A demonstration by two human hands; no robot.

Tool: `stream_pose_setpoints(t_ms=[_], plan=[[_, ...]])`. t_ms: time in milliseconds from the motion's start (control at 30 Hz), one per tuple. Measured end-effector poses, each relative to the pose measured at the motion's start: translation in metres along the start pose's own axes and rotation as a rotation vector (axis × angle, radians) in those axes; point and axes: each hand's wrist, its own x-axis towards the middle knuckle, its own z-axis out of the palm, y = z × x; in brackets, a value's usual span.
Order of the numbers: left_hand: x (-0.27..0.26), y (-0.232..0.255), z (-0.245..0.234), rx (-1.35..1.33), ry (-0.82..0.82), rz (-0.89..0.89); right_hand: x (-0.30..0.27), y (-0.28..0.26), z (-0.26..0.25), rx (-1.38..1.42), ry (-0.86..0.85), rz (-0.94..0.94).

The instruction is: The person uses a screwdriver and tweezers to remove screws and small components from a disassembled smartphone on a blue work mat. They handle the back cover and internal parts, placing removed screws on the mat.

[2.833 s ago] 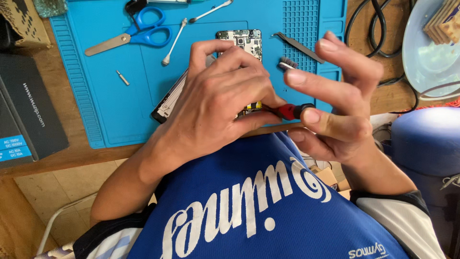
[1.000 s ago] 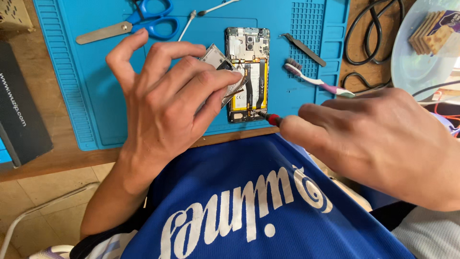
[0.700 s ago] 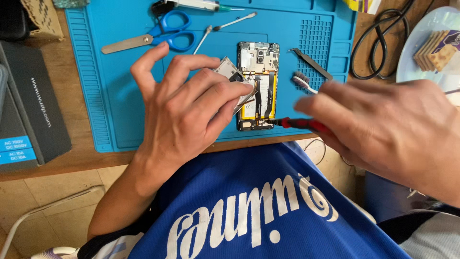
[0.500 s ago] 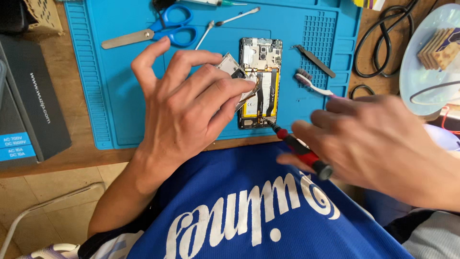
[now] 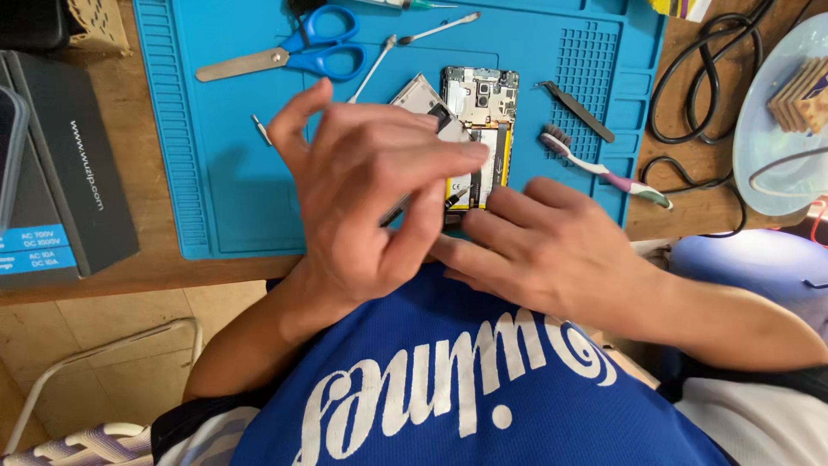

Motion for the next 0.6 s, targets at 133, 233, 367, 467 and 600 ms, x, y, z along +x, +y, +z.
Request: stream_pose_setpoints(t_ms=[133,233,367,467,600], plan=[[-0.001,0.002,-0.006,-0.119,0.100,-0.063,0.022,-0.004,0.016,-0.004,0.060,-0.045],[-0.004,-0.003,-0.007,-0.132,0.173,0.048,0.028,-0.009,0.022,-0.048,0.083,-0.063],[-0.005,-0.002,-0.016,-0.140,0.172,0.107,0.024,0.001,0.012,-0.011,0.102,-0.052],[-0.008,-0.004,-0.016,-0.119,0.184,0.091,-0.010,0.017,-0.002,0.099,0.069,0.155],[-0.009,-0.009,-0.014,-0.001,0.004,0.055,-0.053,0.020,-0.014,0.693,0.385,0.532]])
